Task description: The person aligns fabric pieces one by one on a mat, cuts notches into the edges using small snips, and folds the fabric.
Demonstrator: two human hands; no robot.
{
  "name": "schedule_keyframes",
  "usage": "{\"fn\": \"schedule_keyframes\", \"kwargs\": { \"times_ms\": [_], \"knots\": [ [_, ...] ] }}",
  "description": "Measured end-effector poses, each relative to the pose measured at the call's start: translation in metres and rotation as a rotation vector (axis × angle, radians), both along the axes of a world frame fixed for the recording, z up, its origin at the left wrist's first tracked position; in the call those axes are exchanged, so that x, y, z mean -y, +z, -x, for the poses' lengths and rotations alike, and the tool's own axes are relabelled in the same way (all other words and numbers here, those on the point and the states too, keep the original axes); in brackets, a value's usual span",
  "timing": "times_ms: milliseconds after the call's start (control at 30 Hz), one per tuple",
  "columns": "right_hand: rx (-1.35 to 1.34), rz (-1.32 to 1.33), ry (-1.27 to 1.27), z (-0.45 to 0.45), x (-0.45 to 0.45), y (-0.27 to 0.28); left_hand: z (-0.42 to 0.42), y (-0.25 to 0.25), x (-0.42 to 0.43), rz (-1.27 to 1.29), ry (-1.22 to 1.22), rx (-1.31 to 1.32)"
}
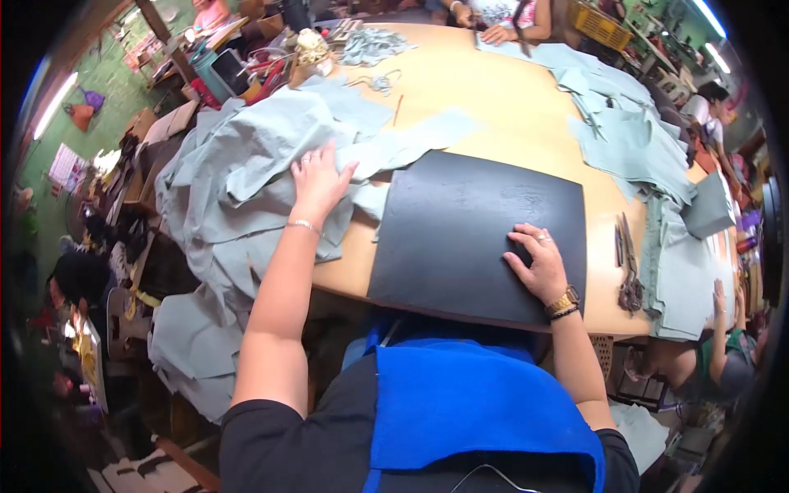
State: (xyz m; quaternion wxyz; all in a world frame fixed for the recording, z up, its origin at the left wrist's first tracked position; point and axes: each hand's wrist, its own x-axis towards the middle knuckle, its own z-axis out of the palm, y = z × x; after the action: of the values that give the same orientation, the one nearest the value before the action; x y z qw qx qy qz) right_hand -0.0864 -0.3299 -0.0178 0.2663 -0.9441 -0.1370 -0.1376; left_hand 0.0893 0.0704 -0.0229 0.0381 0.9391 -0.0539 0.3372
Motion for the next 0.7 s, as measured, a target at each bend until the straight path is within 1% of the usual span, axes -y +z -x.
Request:
{"fn": "schedule_keyframes", "kwargs": {
  "times_ms": [67, 100, 200, 233, 267, 300, 367, 400, 433, 467, 500, 533, 600, 633, 667, 700],
  "knots": [
    [0.007, -0.008, 0.014, -0.001, 0.003, -0.002, -0.019, 0.007, 0.007, 0.092, 0.034, -0.364],
    [-0.006, -0.018, 0.016, -0.001, 0.004, -0.004, -0.023, 0.019, 0.012, 0.130, 0.052, -0.547],
    [-0.013, -0.029, 0.009, -0.003, 0.005, -0.004, -0.015, 0.057, 0.054, 0.380, -0.076, -0.318],
    [0.003, -0.036, 0.013, -0.003, 0.005, -0.005, -0.016, 0.059, 0.070, 0.622, -0.253, -0.207],
    [0.015, -0.042, 0.018, -0.004, 0.006, -0.006, -0.017, 0.055, 0.089, 0.777, -0.432, -0.087],
    [0.024, -0.048, 0.024, -0.005, 0.008, -0.007, 0.003, 0.071, 0.119, 0.888, -0.567, -0.064],
    [-0.138, -0.439, -0.075, -0.004, 0.015, -0.014, 0.048, 0.086, 0.170, 1.075, -0.810, -0.324],
    [-0.213, -0.635, -0.129, -0.005, 0.021, -0.019, 0.063, 0.071, 0.192, 1.039, -0.975, -0.342],
    [-0.087, -0.789, -0.166, -0.008, 0.033, -0.028, 0.080, 0.066, 0.203, 0.903, -1.110, -0.533],
    [-0.049, -1.115, -0.296, -0.011, 0.040, -0.033, 0.101, 0.066, 0.211, 0.712, -1.197, -0.602],
    [-0.057, -1.359, -0.347, -0.010, 0.055, -0.035, 0.119, 0.054, 0.219, 0.693, -1.351, -0.660],
    [-0.060, -1.603, -0.398, -0.005, 0.072, -0.033, 0.138, 0.048, 0.217, 0.608, -1.367, -0.754],
    [0.021, -1.573, -0.375, 0.011, 0.100, -0.031, 0.158, 0.049, 0.198, 0.412, -1.379, -0.854],
    [0.012, -1.518, -0.284, 0.016, 0.127, -0.046, 0.162, 0.048, 0.184, 0.424, -1.349, -0.852],
    [0.036, -1.346, -0.396, 0.021, 0.128, -0.042, 0.161, 0.048, 0.169, 0.434, -1.318, -0.851],
    [0.053, -1.170, -0.504, 0.027, 0.124, -0.028, 0.156, 0.052, 0.154, 0.465, -1.216, -0.825]
  ]
}}
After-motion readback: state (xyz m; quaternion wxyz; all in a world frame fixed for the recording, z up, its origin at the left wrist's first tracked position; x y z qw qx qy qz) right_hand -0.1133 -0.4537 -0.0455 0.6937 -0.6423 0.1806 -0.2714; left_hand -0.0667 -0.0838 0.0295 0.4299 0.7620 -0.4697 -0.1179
